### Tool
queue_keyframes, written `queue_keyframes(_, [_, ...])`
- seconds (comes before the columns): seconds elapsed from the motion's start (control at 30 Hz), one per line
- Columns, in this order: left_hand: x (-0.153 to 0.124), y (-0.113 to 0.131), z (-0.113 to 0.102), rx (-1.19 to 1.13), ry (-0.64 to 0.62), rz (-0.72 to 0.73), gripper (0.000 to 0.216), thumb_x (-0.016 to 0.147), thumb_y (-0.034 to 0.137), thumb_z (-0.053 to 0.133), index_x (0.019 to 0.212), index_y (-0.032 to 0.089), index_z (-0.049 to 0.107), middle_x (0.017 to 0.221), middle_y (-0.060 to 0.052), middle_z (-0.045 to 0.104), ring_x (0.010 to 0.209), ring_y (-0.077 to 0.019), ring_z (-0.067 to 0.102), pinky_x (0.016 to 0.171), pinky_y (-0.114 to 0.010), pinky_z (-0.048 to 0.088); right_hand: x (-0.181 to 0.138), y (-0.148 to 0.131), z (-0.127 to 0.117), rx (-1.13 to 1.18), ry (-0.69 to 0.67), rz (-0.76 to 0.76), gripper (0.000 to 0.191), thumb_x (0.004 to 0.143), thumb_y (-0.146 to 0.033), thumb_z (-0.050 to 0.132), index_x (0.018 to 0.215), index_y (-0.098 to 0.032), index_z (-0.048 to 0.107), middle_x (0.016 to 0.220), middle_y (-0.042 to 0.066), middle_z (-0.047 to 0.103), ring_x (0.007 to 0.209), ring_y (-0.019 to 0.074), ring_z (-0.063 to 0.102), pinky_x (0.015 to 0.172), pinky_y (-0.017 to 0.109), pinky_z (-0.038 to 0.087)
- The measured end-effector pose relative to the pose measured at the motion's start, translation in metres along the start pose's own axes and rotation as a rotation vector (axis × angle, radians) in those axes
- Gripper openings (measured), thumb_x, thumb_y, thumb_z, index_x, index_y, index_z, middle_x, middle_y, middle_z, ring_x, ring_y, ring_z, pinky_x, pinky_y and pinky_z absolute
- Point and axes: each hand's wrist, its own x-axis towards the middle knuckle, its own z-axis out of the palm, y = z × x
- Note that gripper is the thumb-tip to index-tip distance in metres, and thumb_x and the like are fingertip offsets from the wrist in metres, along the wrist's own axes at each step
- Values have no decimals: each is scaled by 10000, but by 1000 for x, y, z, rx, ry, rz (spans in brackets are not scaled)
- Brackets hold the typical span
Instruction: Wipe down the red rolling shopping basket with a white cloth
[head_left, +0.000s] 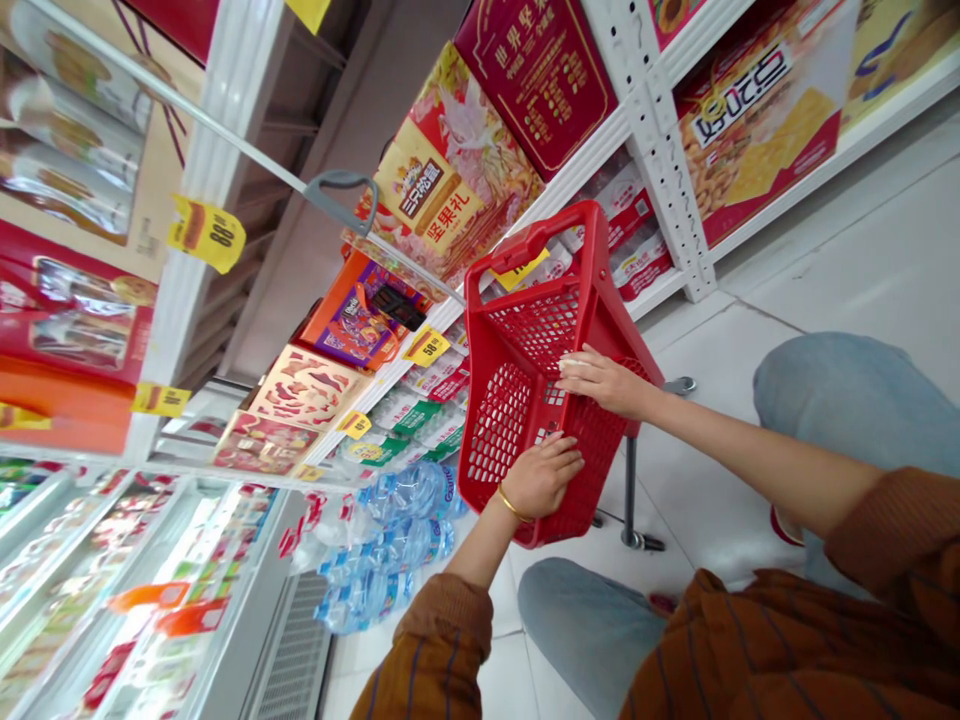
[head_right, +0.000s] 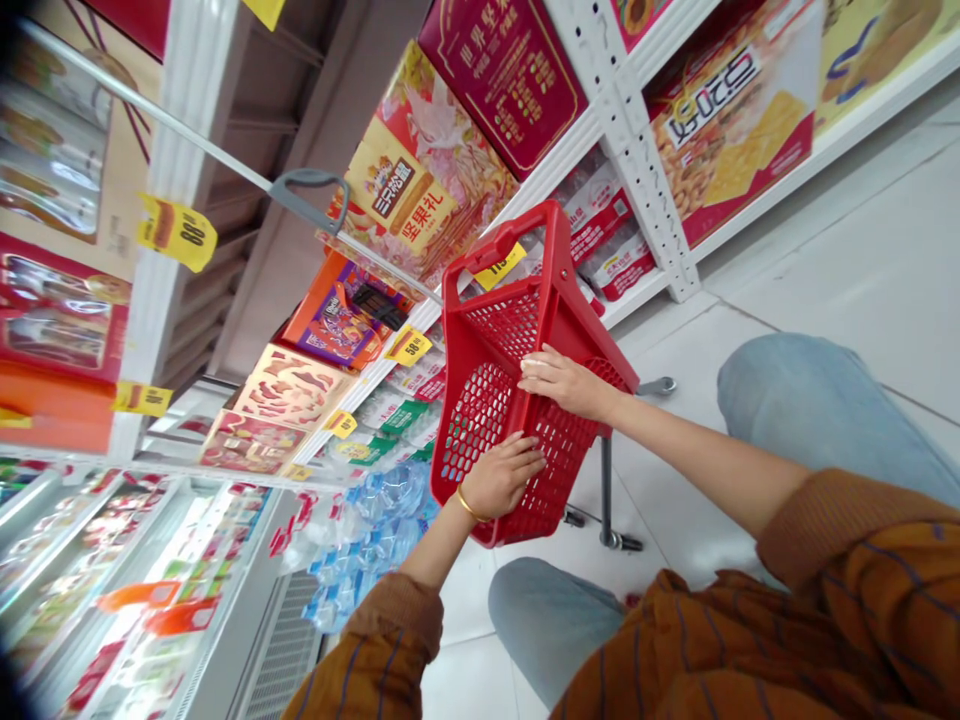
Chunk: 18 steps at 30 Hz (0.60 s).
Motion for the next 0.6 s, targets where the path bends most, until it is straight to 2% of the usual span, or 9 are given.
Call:
queue_keyframes(0.1, [2,0,1,-1,20,6,404,830,116,436,1194,117,613,1210,-89,660,1286,-220,461,1145,-453,320,1,-16,0,1,19,28,309,967,-179,405,1179,-224,627,1161,69,644,1276,215,446,1113,535,331])
queue_keyframes(0.3, [5,1,1,2,27,2,392,831,133,458,1190,135,614,1170,-88,672,1244,-213,476,1145,-451,319,-6,-59,7,15,7,-57,262,945,-184,458,1136,-158,636,1116,106,650,1205,223,496,1045,505,431])
queue_keyframes(0.4, [4,1,3,4,39,8,396,824,128,455,1185,137,617,1171,-88,672,1249,-218,472,1146,-464,317,-7,-56,8,7,-11,-91,248,932,-169,476,1109,-161,650,1112,104,654,1190,217,514,1044,505,435])
queue_keyframes(0.6, [1,1,7,11,82,16,383,835,135,450,1176,110,621,1190,-82,668,1257,-229,479,1150,-450,317,-9,-32,9,-27,-81,-180,269,937,-174,469,1135,-220,645,1159,67,647,1219,188,508,1089,489,398])
